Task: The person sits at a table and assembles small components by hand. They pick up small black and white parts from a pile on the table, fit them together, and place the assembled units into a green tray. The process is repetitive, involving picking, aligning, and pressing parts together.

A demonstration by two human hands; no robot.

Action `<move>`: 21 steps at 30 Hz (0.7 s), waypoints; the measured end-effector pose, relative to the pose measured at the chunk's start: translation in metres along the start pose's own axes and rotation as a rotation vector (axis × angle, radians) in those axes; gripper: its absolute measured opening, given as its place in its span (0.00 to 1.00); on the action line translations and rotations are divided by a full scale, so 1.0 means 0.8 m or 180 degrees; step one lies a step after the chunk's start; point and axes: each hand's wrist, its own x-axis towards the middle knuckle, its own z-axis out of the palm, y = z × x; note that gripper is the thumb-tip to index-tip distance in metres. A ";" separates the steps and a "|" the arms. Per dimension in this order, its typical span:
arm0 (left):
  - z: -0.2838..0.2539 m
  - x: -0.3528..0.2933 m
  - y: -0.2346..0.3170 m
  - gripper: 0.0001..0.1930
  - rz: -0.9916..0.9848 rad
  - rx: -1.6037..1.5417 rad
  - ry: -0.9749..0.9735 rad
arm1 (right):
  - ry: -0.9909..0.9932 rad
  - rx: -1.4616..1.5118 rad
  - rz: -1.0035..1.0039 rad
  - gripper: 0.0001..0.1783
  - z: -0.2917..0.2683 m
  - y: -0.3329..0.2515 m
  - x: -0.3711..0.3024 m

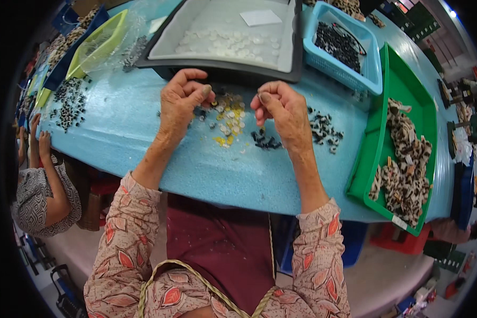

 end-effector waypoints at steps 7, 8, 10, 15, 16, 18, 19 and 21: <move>0.002 -0.003 0.001 0.13 0.0049 0.0358 -0.0072 | 0.0268 -0.0364 0.0028 0.08 -0.005 0.008 0.000; 0.002 -0.002 0.002 0.13 0.0062 0.0392 -0.0076 | 0.0019 0.0055 0.0051 0.08 -0.004 0.007 0.003; 0.002 -0.002 0.001 0.13 0.0091 0.0456 -0.0081 | -0.0494 0.0881 0.0109 0.10 -0.002 0.010 0.003; -0.001 0.000 -0.003 0.12 0.0190 0.0552 -0.0058 | -0.0656 0.1678 0.0123 0.13 0.002 0.019 0.004; 0.000 0.001 -0.001 0.12 0.0207 0.0604 -0.0048 | -0.0682 0.1791 0.0113 0.13 0.003 0.018 0.005; 0.000 0.002 -0.003 0.13 0.0243 0.0699 -0.0064 | -0.0748 0.1900 0.0101 0.12 0.001 0.019 0.006; 0.000 0.003 -0.002 0.13 0.0238 0.0698 -0.0057 | -0.0676 0.1839 0.0119 0.12 0.000 0.017 0.007; 0.000 0.002 -0.002 0.13 0.0202 0.0703 -0.0072 | -0.0500 0.1735 0.0165 0.13 -0.002 0.014 0.005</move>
